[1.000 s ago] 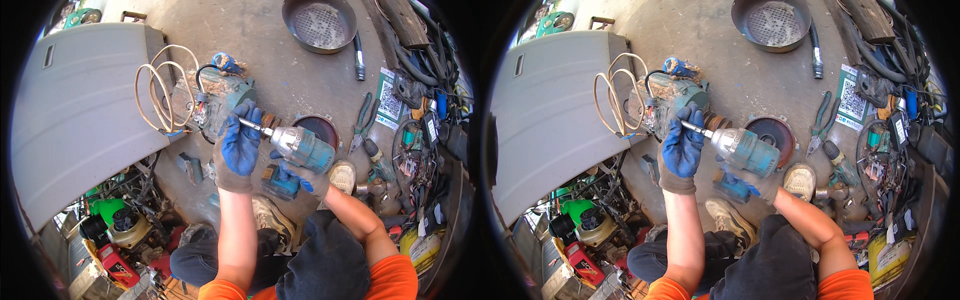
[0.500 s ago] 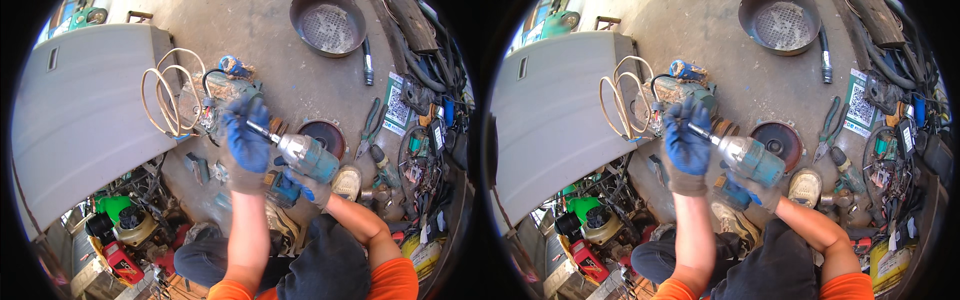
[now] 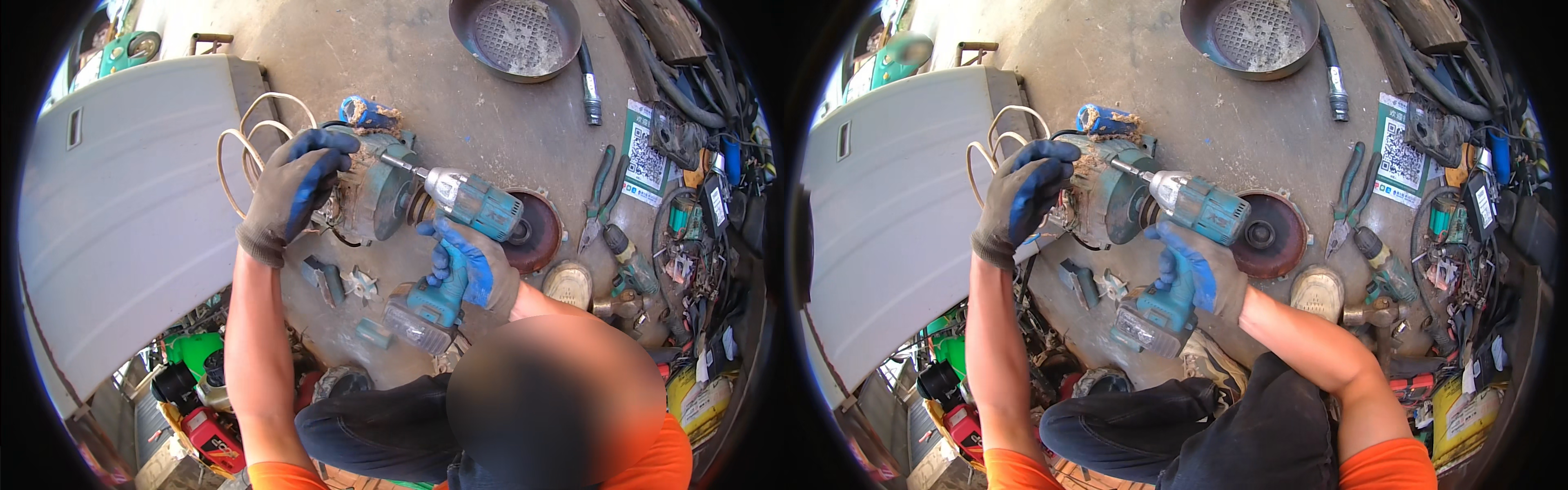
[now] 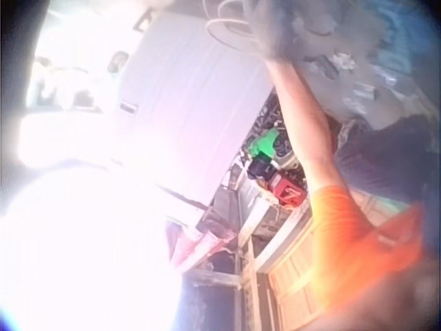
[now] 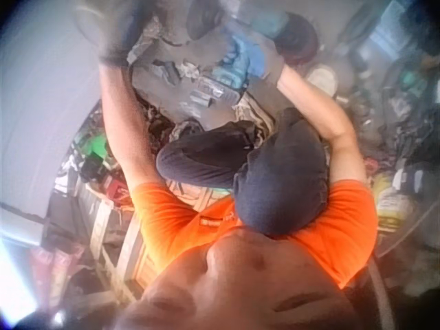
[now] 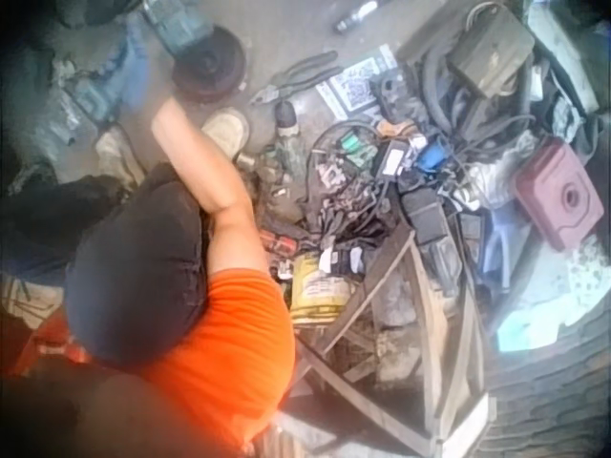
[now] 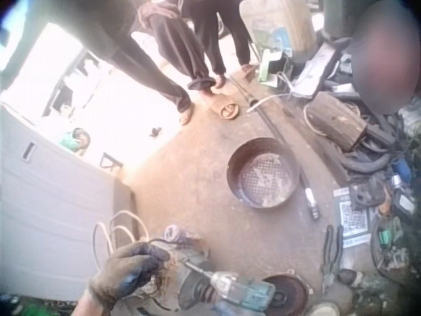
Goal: The person disassembles a washing machine motor using a hammer and an impact driver. They remove the end cap, fan, and other components, placing them on the ground.
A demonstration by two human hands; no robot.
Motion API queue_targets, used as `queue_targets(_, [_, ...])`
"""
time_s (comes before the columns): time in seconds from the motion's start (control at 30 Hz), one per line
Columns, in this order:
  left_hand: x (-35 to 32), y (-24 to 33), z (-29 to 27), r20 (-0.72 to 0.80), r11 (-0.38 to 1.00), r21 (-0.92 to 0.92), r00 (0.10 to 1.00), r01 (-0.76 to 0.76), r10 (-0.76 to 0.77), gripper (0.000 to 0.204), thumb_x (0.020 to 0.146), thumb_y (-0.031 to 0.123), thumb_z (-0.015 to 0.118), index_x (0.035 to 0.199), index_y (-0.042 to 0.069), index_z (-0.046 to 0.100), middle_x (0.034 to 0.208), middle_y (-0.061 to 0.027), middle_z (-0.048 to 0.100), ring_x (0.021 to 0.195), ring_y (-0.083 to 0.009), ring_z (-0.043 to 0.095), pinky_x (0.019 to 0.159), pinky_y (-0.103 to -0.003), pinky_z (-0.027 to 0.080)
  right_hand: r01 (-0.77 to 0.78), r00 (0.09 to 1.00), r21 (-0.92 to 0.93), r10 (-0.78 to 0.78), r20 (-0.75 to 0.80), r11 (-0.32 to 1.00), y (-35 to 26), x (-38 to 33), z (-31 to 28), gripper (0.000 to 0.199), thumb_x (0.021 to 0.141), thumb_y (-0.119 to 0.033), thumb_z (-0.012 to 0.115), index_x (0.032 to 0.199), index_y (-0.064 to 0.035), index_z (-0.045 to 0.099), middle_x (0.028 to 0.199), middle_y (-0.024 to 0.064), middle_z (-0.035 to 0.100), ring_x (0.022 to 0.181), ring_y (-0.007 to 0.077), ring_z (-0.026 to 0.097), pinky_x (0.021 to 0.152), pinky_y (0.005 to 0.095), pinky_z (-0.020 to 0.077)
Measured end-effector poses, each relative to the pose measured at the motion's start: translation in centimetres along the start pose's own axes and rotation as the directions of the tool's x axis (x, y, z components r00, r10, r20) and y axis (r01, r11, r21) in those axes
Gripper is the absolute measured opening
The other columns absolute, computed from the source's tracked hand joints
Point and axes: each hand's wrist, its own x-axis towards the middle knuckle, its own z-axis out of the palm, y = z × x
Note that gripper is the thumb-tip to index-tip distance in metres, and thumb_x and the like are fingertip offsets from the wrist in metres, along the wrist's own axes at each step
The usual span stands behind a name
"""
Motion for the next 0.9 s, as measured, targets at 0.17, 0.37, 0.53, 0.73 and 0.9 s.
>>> queue_targets(0.17, [2.4, -0.3, 1.7, 0.247, 0.461, 0.838, 0.956, -0.294, 0.161, 0.044, 0.085, 0.017, 0.071, 0.128, 0.009, 0.064, 0.1, -0.0116, 0.068, 0.095, -0.0259, 0.065, 0.084, -0.037, 0.052, -0.076, 0.997, 0.156, 0.076, 0.009, 0.985, -0.4, -0.8, 2.1, 0.039, 0.098, -0.036, 0.065, 0.119, -0.0042, 0.06, 0.073, 0.0024, 0.058, 0.066, 0.0134, 0.057, 0.066, 0.0362, 0.0525])
queue_targets(0.37, [4.1, -0.6, 3.0, 0.269, 0.176, 0.947, 0.963, -0.268, 0.018, 0.053, 0.077, 0.023, 0.075, 0.128, 0.013, 0.065, 0.112, -0.0138, 0.071, 0.107, -0.0315, 0.067, 0.093, -0.043, 0.052, -0.081, 0.994, 0.106, 0.087, -0.061, 0.991, -0.7, -0.9, 2.8, 0.038, 0.097, -0.04, 0.065, 0.113, -0.0054, 0.06, 0.069, 0.0011, 0.054, 0.06, 0.013, 0.052, 0.062, 0.0359, 0.0512])
queue_targets(0.53, [4.6, -0.5, 3.3, 0.22, 0.279, 0.936, 0.976, -0.213, 0.006, 0.048, 0.076, 0.023, 0.075, 0.123, 0.014, 0.068, 0.108, -0.012, 0.073, 0.104, -0.0299, 0.068, 0.091, -0.042, 0.053, -0.081, 0.995, 0.122, 0.088, -0.056, 0.989, -0.6, -0.6, 1.9, 0.035, 0.097, -0.039, 0.065, 0.108, -0.0059, 0.06, 0.069, 0.0009, 0.054, 0.059, 0.0128, 0.051, 0.061, 0.0349, 0.0508])
queue_targets(0.73, [4.5, -0.7, 3.3, 0.208, 0.246, 0.946, 0.978, -0.209, 0.03, 0.046, 0.076, 0.024, 0.075, 0.122, 0.016, 0.069, 0.108, -0.0101, 0.073, 0.104, -0.0288, 0.069, 0.09, -0.042, 0.053, -0.061, 0.995, 0.07, 0.067, -0.078, 0.996, -0.4, -0.9, 2.0, 0.037, 0.097, -0.04, 0.066, 0.11, -0.0059, 0.06, 0.068, -0.0001, 0.051, 0.06, 0.0124, 0.05, 0.061, 0.0351, 0.0498])
queue_targets(0.9, [4.2, -0.1, 3.8, 0.185, 0.203, 0.963, 0.983, -0.18, -0.007, 0.044, 0.078, 0.026, 0.076, 0.121, 0.019, 0.07, 0.109, -0.0094, 0.072, 0.105, -0.0288, 0.068, 0.089, -0.043, 0.054, -0.04, 0.999, 0.064, 0.041, -0.012, 0.997, -0.3, -1.5, 0.9, 0.038, 0.1, -0.038, 0.061, 0.117, -0.0041, 0.058, 0.07, -0.0005, 0.05, 0.063, 0.0124, 0.05, 0.065, 0.0344, 0.0487])
